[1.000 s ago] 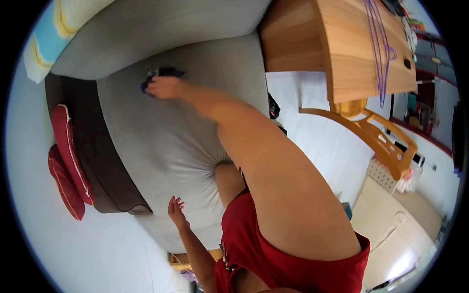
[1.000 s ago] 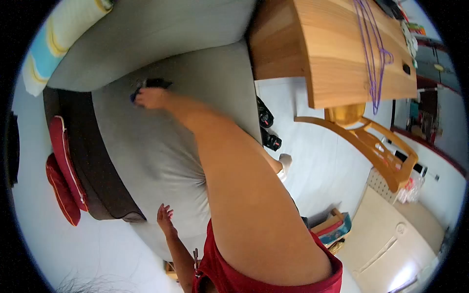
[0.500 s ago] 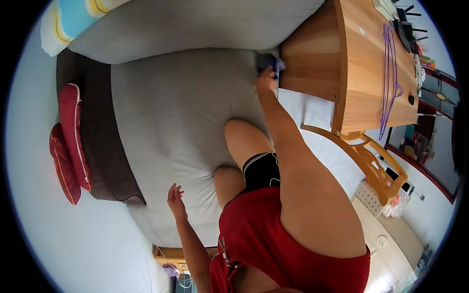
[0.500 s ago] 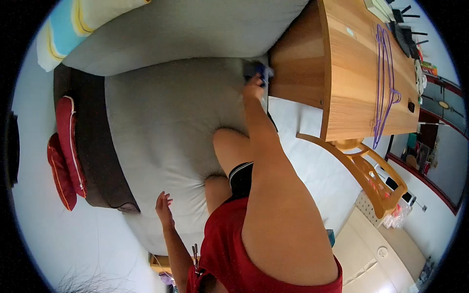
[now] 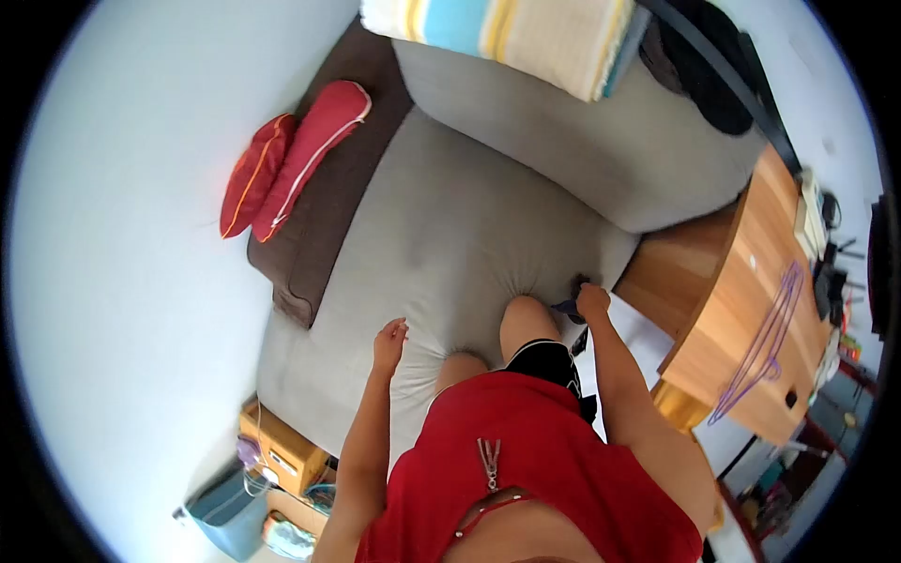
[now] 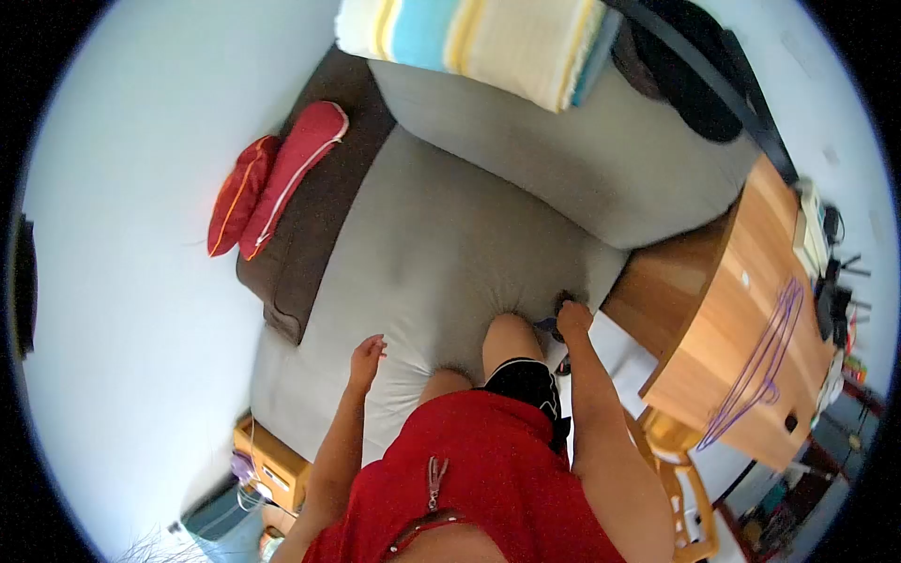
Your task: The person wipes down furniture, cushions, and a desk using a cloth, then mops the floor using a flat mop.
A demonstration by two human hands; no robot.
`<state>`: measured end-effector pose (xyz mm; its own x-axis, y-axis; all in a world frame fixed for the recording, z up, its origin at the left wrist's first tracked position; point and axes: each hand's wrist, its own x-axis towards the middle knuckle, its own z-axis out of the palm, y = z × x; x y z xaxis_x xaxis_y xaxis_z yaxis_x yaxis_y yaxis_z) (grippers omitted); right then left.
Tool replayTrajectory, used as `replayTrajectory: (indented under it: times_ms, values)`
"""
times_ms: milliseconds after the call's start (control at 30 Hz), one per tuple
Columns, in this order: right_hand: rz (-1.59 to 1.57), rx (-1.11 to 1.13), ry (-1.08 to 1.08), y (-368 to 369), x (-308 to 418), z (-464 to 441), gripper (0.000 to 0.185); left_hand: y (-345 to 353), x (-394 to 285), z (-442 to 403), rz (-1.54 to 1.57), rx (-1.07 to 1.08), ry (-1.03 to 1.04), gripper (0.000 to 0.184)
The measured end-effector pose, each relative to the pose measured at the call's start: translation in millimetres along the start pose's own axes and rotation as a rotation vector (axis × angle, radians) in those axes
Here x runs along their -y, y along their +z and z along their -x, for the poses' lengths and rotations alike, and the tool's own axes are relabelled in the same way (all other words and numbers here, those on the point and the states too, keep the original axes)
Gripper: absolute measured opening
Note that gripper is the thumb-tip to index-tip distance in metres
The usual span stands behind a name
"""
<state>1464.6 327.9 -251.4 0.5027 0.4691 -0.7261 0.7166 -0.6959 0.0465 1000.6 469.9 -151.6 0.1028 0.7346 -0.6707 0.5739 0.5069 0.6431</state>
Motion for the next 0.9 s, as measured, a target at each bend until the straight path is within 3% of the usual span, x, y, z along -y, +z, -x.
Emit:
replayTrajectory:
  times_ms: [167,233,267,333,433,533,633,667,700,733,800,900]
  values:
    - [-0.457,-0.308,-0.327,-96,37,-19,0.041,21,-31,-34,0.044,-0.125,0.138,0.033]
    - [-0.57,-0.442,-0.478,-150,64,-19,0.043,27,-79,-40,0.007,-0.147,0.105,0.033]
    - [-0.629,-0.504,-0.555,-183,75,-14,0.044,29,-98,-48,-0.058,-0.191,0.194,0.033]
    - [-0.651,-0.624,-0.649,-244,91,-8,0.044,29,-132,-67,-0.195,-0.284,0.354,0.032]
    - [-0.543,-0.829,-0.797,-324,103,10,0.041,17,-187,-93,-0.186,-0.416,0.425,0.03]
    - [-0.643,-1.037,-0.98,-389,103,18,0.036,2,-210,-122,-0.286,-0.623,0.562,0.027]
    - [-0.757,-1.191,-0.971,-457,118,35,0.033,-40,-233,-148,-0.538,-0.804,0.63,0.04]
    - [-0.781,-1.166,-0.975,-478,124,29,0.035,-63,-244,-155,-0.662,-0.895,0.646,0.046]
    - [-0.811,-1.068,-0.966,-496,130,15,0.034,-88,-267,-153,-0.78,-0.919,0.51,0.059]
    - [-0.84,-0.969,-0.957,-511,135,-6,0.033,-113,-275,-163,-0.939,-1.073,0.479,0.069]
    - [-0.935,-0.699,-0.892,-532,144,-60,0.035,-166,-296,-173,-1.034,-1.096,0.238,0.085]
    - [-0.808,-0.504,-0.829,-537,153,-100,0.038,-202,-288,-201,-0.982,-0.698,-0.167,0.111]
